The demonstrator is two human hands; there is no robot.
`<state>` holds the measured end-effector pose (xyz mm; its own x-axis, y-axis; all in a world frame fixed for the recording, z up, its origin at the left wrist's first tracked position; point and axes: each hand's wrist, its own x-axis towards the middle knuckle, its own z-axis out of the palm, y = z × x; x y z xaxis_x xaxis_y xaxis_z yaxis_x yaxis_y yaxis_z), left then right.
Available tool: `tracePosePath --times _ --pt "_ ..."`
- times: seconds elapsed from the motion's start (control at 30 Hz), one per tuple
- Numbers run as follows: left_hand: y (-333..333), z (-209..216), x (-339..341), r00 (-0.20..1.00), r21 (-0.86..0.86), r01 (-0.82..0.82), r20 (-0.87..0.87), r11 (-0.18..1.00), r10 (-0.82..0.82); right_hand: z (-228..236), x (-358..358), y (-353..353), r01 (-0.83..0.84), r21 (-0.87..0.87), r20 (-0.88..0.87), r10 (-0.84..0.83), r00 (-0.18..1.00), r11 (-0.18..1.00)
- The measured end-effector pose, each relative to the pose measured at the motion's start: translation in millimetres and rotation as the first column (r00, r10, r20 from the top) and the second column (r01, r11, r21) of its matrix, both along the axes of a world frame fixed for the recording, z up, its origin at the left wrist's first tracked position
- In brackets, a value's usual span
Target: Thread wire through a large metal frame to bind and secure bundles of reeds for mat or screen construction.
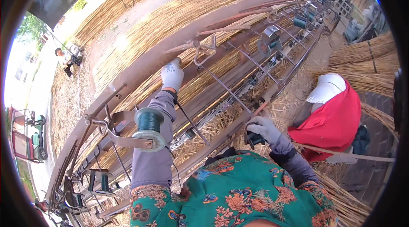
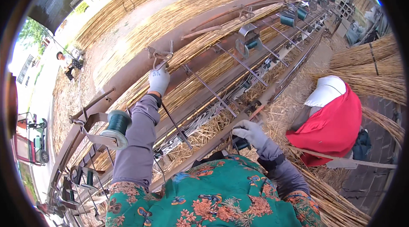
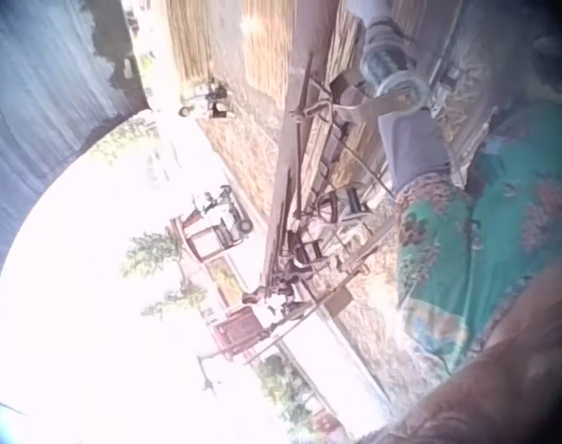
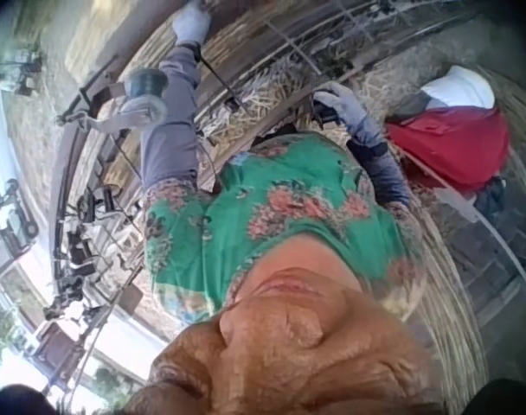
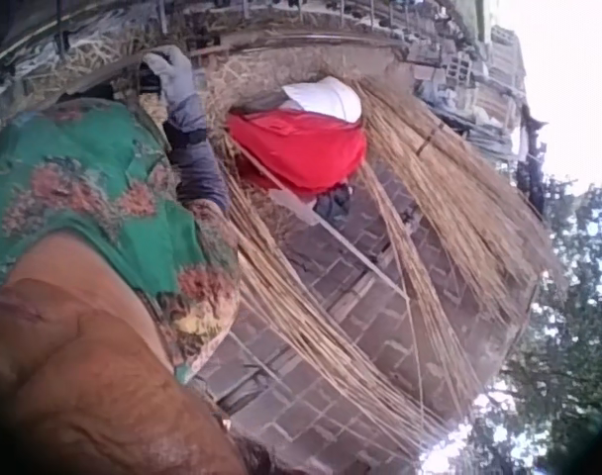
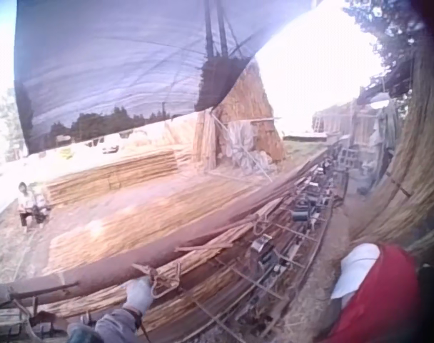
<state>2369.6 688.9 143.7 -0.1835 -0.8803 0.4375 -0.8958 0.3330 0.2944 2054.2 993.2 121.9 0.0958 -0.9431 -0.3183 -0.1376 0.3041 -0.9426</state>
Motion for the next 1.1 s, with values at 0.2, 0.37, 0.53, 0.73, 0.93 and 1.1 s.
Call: tracePosePath --times 0.2,0.37,0.53,0.73,0.93,1.1 --pt "38.0 25.0 -22.1 0.966 -0.157 0.219 0.174 0.963 -0.191 33.6 -29.1 52.4 0.088 0.143 0.100 -0.103 0.990 0.986" --pt "164.2 63.7 -53.0 0.532 0.580 0.607 0.212 0.544 -0.820 8.8 -27.8 35.8 0.289 0.323 0.111 -0.339 0.934 0.901" --pt "173.6 118.2 -53.9 0.323 0.361 0.737 -0.931 0.572 0.172 -12.7 72.3 -56.9 0.126 0.221 0.508 -0.224 0.832 0.967" --pt "176.6 116.0 -50.1 -0.279 -0.136 0.739 -0.953 0.660 0.117 11.5 180.3 -192.8 -0.128 0.149 0.988 -0.154 -0.032 0.981" --pt "153.7 76.4 19.4 0.066 0.197 0.539 -0.979 0.819 0.192 23.8 175.0 -208.1 -0.340 0.098 0.994 -0.107 -0.009 0.935" --pt "147.7 42.2 23.2 0.176 0.388 0.440 -0.922 0.810 0.346 -11.4 147.6 -152.3 -0.376 -0.138 0.989 0.107 -0.104 0.916"
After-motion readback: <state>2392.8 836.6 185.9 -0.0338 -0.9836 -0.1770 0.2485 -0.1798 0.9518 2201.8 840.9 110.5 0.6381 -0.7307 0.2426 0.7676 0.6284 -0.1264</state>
